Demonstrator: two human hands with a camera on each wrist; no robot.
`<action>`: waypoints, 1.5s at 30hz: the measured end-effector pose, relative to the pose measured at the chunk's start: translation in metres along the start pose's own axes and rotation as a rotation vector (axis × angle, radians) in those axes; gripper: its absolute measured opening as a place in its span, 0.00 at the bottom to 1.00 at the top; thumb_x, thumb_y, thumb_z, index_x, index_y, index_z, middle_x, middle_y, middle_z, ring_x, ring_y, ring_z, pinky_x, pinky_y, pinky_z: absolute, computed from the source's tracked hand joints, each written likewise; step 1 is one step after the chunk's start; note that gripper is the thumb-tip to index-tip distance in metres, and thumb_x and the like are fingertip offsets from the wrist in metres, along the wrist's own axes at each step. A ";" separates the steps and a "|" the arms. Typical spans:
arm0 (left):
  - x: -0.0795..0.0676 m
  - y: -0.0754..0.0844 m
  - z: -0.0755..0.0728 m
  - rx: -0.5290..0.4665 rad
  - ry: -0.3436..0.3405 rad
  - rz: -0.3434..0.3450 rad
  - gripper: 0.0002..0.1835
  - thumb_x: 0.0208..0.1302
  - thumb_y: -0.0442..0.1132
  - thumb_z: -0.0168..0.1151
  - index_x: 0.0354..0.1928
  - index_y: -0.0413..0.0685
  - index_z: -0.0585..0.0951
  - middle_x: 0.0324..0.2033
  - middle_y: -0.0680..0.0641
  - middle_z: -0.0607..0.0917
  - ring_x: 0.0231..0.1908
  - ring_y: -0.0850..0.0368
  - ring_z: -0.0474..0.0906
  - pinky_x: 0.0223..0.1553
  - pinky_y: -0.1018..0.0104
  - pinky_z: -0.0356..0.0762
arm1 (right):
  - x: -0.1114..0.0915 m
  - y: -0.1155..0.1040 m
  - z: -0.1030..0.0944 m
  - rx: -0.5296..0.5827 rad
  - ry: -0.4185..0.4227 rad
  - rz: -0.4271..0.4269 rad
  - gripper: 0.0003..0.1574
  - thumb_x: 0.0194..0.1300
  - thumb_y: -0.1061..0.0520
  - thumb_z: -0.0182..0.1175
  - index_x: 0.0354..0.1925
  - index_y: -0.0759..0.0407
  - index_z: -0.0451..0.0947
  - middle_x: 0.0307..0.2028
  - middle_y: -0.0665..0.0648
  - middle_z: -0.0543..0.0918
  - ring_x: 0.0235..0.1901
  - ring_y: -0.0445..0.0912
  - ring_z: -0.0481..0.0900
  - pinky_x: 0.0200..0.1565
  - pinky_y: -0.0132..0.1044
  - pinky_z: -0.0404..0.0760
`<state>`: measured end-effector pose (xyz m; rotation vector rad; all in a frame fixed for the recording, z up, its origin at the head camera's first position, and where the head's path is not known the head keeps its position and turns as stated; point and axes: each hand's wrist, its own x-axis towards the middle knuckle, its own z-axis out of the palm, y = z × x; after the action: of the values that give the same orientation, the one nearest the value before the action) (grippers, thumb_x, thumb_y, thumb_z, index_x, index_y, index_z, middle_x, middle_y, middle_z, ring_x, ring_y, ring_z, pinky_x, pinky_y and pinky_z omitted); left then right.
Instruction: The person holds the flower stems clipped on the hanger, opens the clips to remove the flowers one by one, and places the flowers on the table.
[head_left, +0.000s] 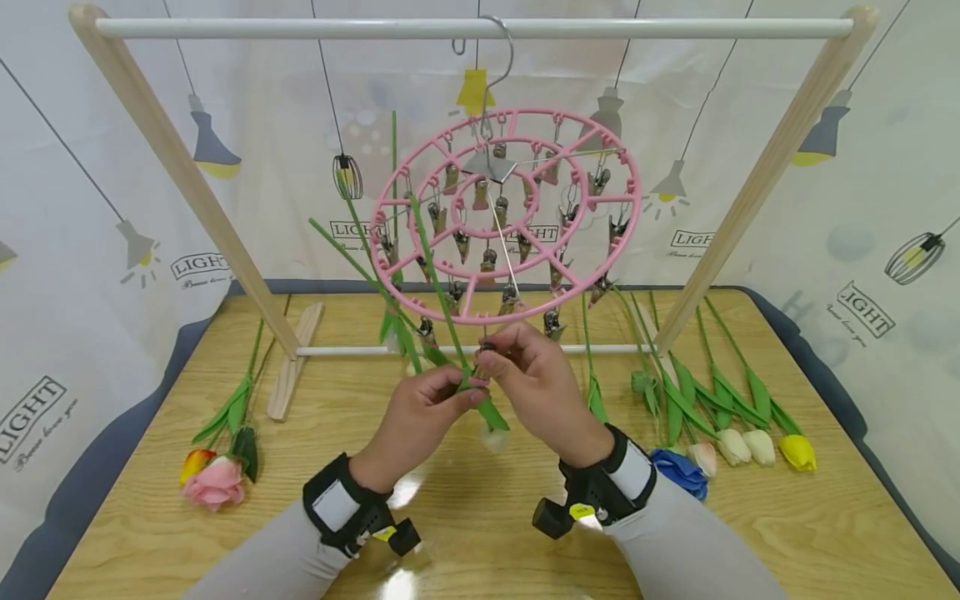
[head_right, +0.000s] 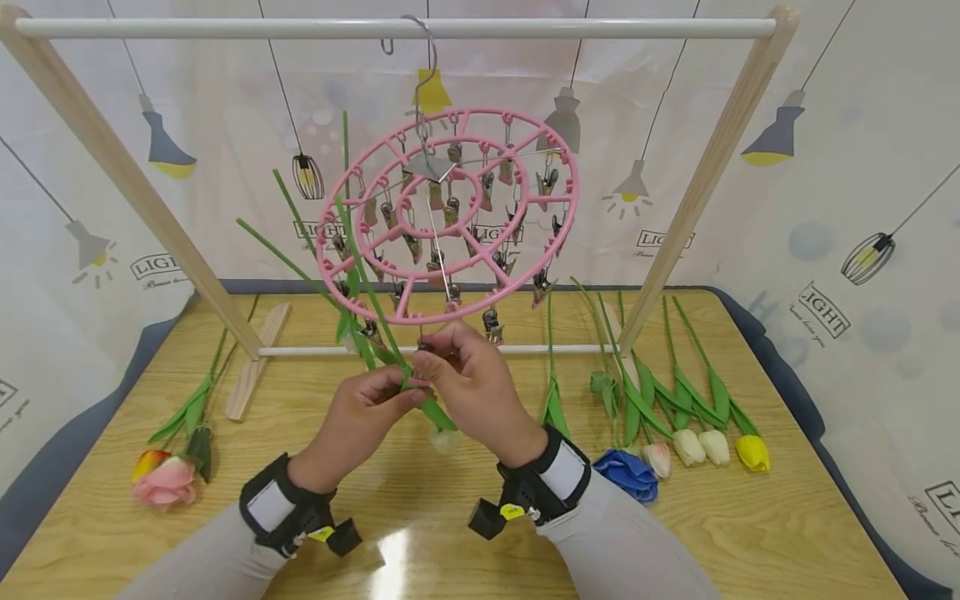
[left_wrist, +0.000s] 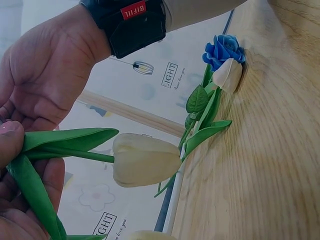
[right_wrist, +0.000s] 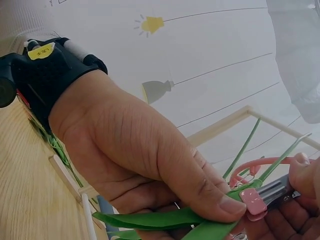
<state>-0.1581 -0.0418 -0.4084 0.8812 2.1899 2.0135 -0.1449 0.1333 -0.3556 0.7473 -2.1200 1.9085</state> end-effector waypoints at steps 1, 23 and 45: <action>0.000 0.000 0.000 0.002 0.000 -0.002 0.06 0.63 0.44 0.59 0.36 0.51 0.81 0.41 0.42 0.85 0.41 0.54 0.79 0.44 0.60 0.80 | 0.000 0.000 0.000 -0.001 -0.002 -0.002 0.09 0.66 0.61 0.53 0.39 0.68 0.70 0.40 0.65 0.75 0.37 0.51 0.77 0.39 0.41 0.81; -0.010 -0.002 -0.010 0.098 0.019 -0.005 0.05 0.64 0.41 0.59 0.39 0.55 0.81 0.23 0.47 0.74 0.22 0.55 0.66 0.24 0.67 0.66 | 0.000 -0.002 -0.002 0.079 -0.034 -0.006 0.13 0.67 0.58 0.52 0.43 0.68 0.69 0.39 0.62 0.75 0.37 0.54 0.77 0.42 0.45 0.83; -0.029 0.024 -0.040 0.142 0.106 -0.008 0.11 0.67 0.38 0.54 0.48 0.47 0.78 0.44 0.39 0.83 0.45 0.55 0.78 0.47 0.62 0.79 | 0.003 0.000 -0.006 0.189 -0.062 0.078 0.18 0.66 0.57 0.56 0.53 0.59 0.72 0.45 0.68 0.74 0.42 0.57 0.76 0.50 0.52 0.79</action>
<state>-0.1408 -0.0905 -0.3892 0.7934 2.4147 1.9647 -0.1486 0.1382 -0.3536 0.7802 -2.0519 2.1779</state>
